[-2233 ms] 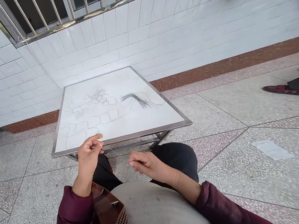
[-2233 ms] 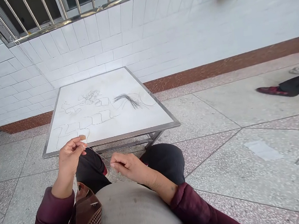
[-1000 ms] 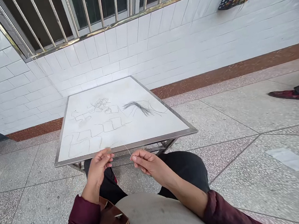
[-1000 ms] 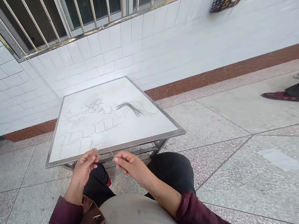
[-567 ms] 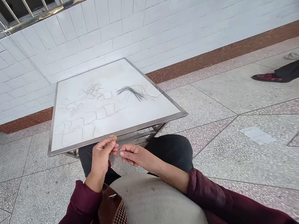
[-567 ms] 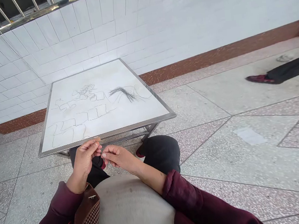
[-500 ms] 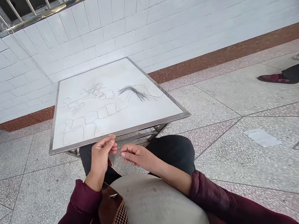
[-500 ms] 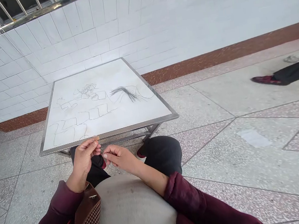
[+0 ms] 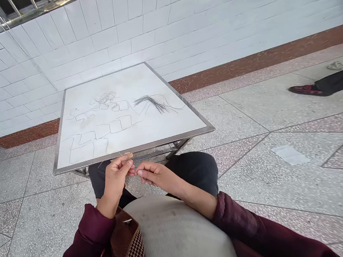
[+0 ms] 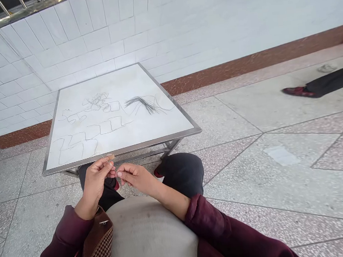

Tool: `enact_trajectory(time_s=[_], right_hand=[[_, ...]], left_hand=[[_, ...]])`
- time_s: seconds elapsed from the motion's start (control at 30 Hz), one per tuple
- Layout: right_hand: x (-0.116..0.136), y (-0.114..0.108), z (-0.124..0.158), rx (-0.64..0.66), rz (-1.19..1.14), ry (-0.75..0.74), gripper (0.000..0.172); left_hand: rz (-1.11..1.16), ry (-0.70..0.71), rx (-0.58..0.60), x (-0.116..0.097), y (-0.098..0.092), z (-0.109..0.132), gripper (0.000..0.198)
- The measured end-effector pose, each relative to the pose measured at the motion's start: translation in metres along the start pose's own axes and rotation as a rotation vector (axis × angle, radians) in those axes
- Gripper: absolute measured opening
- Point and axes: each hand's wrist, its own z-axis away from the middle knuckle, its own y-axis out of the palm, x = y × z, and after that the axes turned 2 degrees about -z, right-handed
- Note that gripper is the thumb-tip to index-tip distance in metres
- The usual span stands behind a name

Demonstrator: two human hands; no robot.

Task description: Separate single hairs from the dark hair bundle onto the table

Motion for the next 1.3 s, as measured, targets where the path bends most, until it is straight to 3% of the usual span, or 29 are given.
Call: enact_trajectory(time_s=[0.13,0.3,0.5,0.7,1.03,1.3], right_hand=[[-0.002,0.001,-0.001,0.048,-0.148,0.076,0.036],[-0.002,0.003,-0.002,0.060,-0.143,0.042,0.033],[-0.002,0.008,0.003,-0.115,0.262,-0.148,0.012],[-0.002,0.008,0.006,-0.209,0.545,-0.326,0.012],[-0.008,0.003,0.005,-0.151,0.683,-0.416,0.023],[-0.004,-0.004,0.006,0.019,0.869,-0.462,0.027]], left_hand=[[-0.007,-0.022,0.010,0.002,-0.002,0.001,0.037],[-0.026,-0.015,0.004,0.002,-0.004,0.002,0.035],[-0.029,-0.011,-0.033,0.003,-0.002,0.002,0.033],[-0.031,0.009,-0.040,0.006,-0.001,0.001,0.034],[-0.076,0.012,-0.008,0.010,-0.001,0.002,0.038],[-0.258,0.015,0.033,0.008,-0.005,0.002,0.029]])
